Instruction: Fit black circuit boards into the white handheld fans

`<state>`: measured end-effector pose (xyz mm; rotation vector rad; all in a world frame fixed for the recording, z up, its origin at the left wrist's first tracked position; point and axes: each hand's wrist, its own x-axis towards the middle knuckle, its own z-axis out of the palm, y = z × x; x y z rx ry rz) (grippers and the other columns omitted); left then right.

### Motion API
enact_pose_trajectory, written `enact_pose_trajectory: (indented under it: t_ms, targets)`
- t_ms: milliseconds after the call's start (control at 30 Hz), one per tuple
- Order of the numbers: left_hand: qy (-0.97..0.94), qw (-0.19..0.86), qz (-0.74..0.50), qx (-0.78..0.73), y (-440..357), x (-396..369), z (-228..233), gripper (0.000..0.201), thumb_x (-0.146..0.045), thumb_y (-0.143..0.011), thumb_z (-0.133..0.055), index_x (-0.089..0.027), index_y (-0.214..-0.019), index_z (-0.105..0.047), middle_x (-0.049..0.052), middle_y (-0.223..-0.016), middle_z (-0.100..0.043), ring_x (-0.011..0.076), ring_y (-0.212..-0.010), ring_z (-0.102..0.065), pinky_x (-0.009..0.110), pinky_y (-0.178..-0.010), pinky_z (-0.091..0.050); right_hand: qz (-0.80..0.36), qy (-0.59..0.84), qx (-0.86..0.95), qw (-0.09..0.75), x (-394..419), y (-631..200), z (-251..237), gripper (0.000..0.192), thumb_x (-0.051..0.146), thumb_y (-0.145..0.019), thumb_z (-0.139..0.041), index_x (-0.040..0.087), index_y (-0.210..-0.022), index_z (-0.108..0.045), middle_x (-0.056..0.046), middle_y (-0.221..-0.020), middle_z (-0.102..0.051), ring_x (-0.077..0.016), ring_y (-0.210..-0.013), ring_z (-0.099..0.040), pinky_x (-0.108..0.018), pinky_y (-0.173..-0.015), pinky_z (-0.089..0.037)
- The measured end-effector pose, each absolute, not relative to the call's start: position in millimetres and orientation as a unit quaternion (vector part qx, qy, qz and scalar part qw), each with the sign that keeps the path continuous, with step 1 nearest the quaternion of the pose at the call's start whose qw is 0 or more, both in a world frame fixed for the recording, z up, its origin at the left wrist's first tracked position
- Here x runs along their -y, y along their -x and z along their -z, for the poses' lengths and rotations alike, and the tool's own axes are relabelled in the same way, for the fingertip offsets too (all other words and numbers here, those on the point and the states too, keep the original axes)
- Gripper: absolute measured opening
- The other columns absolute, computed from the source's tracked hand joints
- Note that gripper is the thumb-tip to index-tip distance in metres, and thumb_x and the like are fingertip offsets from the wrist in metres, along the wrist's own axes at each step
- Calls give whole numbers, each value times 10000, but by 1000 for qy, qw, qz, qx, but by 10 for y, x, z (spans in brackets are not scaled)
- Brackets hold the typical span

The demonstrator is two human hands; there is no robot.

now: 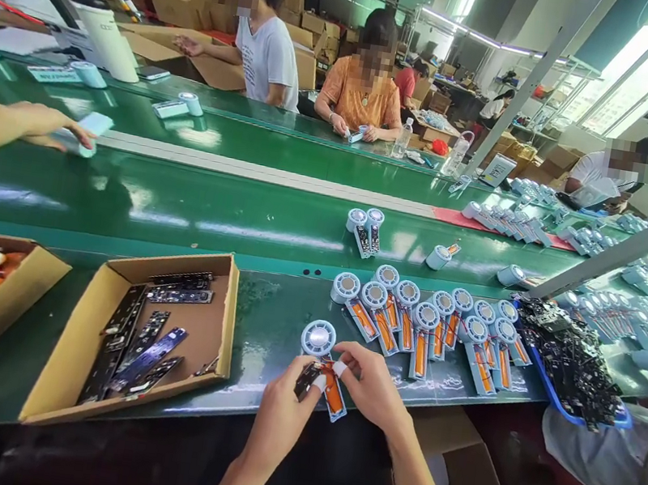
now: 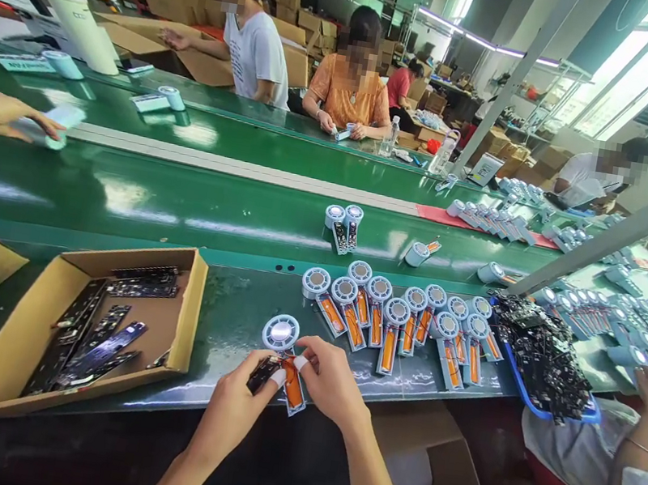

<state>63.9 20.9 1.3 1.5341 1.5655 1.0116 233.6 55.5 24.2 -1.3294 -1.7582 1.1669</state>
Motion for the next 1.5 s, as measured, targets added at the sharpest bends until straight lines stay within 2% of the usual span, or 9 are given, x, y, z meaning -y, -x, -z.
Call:
enact_pose_trajectory:
  t_ms: [167,267,467,633,867,1000,1133,1333,1500]
  targets:
    - [-583,335,-407,-618,-481,-147,1,230,-302,-854,-522,-213,-1008,-668,52,-902,-772,234,-808,-736,337,-732,-577,-610,471,495,402,-535,-2227,-117,224,377,-849,-654,210,-993,-617,60,-646,-542,-113,-526,-532,-247,-546,-466]
    - [-650,300,-394,-576,-407,-135,11,308,-214,-854,-467,-234,-1040,-711,52,-959,-759,230,-885,-731,337,-790,-562,-609,470,488,413,-526,-2211,-28,241,426,-883,-610,197,-958,-626,40,-624,-566,-122,-536,-538,-262,-569,-484]
    - [-668,330,-378,-549,-345,-158,4,276,-271,-876,-506,-261,-936,-775,46,-859,-722,227,-793,-693,327,-743,-520,-418,527,622,400,-441,-2258,-68,219,197,-886,-504,199,-910,-721,-51,-858,-617,-178,-755,-592,-323,-727,-506]
    - [-465,456,-475,-592,-436,-159,-35,265,-451,-794,-666,-208,-821,-767,26,-736,-692,232,-786,-655,310,-741,-512,-229,533,729,362,-195,-2109,-298,373,110,-875,-484,227,-1147,-711,-107,-1083,-602,-234,-954,-591,-377,-857,-498]
    - [-398,513,-483,-587,-551,-153,-17,422,-547,-773,-661,-150,-878,-755,-70,-543,-462,126,-534,-421,235,-540,-409,-409,545,623,384,-283,-1897,-177,174,253,-887,-612,204,-961,-762,-25,-794,-630,-152,-659,-539,-270,-622,-445]
    - [-388,544,-472,-575,-549,-142,-7,448,-543,-737,-704,-131,-906,-744,-65,-559,-481,116,-524,-411,222,-503,-377,-471,508,574,437,-374,-1884,-119,128,297,-861,-671,197,-879,-747,-14,-788,-647,-135,-642,-529,-252,-606,-432]
    - [-394,547,-460,-578,-474,-95,-47,453,-517,-800,-635,-147,-1050,-714,-34,-631,-569,149,-562,-516,254,-558,-453,-402,487,629,455,-364,-1928,-191,133,239,-911,-601,196,-871,-721,-40,-875,-663,-139,-691,-553,-248,-621,-442]
    - [-545,409,-467,-564,-381,-118,-137,255,-391,-902,-574,-208,-976,-735,67,-916,-710,253,-930,-671,360,-852,-532,-392,468,701,369,-318,-1995,-275,178,178,-963,-503,210,-947,-678,-49,-930,-712,-179,-828,-646,-274,-747,-484]
    - [-625,399,-460,-488,-397,-176,-108,215,-254,-935,-537,-237,-969,-749,78,-976,-723,231,-935,-668,352,-875,-517,-401,468,716,328,-330,-2011,-281,222,200,-964,-469,205,-936,-689,-44,-873,-723,-197,-795,-663,-287,-746,-495]
